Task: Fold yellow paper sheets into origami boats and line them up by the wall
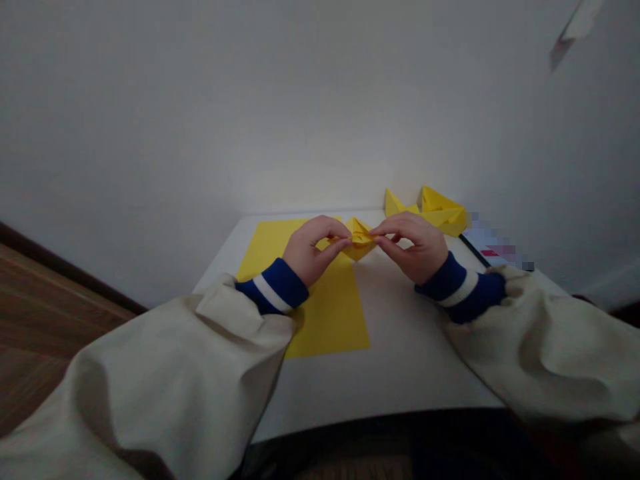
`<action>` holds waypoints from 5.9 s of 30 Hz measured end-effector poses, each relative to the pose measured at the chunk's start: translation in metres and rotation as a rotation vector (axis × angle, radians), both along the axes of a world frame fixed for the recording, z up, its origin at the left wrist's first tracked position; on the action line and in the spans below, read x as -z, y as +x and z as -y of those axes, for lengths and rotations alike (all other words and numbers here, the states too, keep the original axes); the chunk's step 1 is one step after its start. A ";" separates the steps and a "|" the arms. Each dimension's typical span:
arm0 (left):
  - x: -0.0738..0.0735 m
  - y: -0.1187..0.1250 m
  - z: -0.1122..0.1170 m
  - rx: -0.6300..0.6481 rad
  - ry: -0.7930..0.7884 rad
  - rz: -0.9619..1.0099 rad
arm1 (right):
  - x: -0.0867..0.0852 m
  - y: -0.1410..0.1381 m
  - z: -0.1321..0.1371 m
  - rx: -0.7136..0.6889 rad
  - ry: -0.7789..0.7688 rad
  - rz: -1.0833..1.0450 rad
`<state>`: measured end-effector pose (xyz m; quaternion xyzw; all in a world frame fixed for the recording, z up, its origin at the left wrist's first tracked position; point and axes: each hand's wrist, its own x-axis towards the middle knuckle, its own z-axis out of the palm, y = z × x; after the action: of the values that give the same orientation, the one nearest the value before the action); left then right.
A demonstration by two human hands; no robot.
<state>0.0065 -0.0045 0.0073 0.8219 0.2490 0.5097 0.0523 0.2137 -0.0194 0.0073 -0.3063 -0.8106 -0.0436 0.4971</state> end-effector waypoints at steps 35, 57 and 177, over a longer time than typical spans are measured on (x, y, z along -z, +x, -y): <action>0.014 -0.014 -0.004 -0.125 -0.044 -0.392 | 0.006 0.017 -0.011 0.049 -0.411 0.146; 0.024 -0.022 -0.012 -0.510 -0.422 -0.359 | 0.019 0.044 -0.028 0.155 -0.742 0.169; 0.011 -0.003 -0.008 -0.105 -0.334 -0.726 | 0.009 -0.002 -0.007 0.131 -0.649 0.491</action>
<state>0.0039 0.0039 -0.0038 0.9149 0.3723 0.1405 0.0677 0.2120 -0.0124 -0.0020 -0.4788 -0.8555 0.1109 0.1627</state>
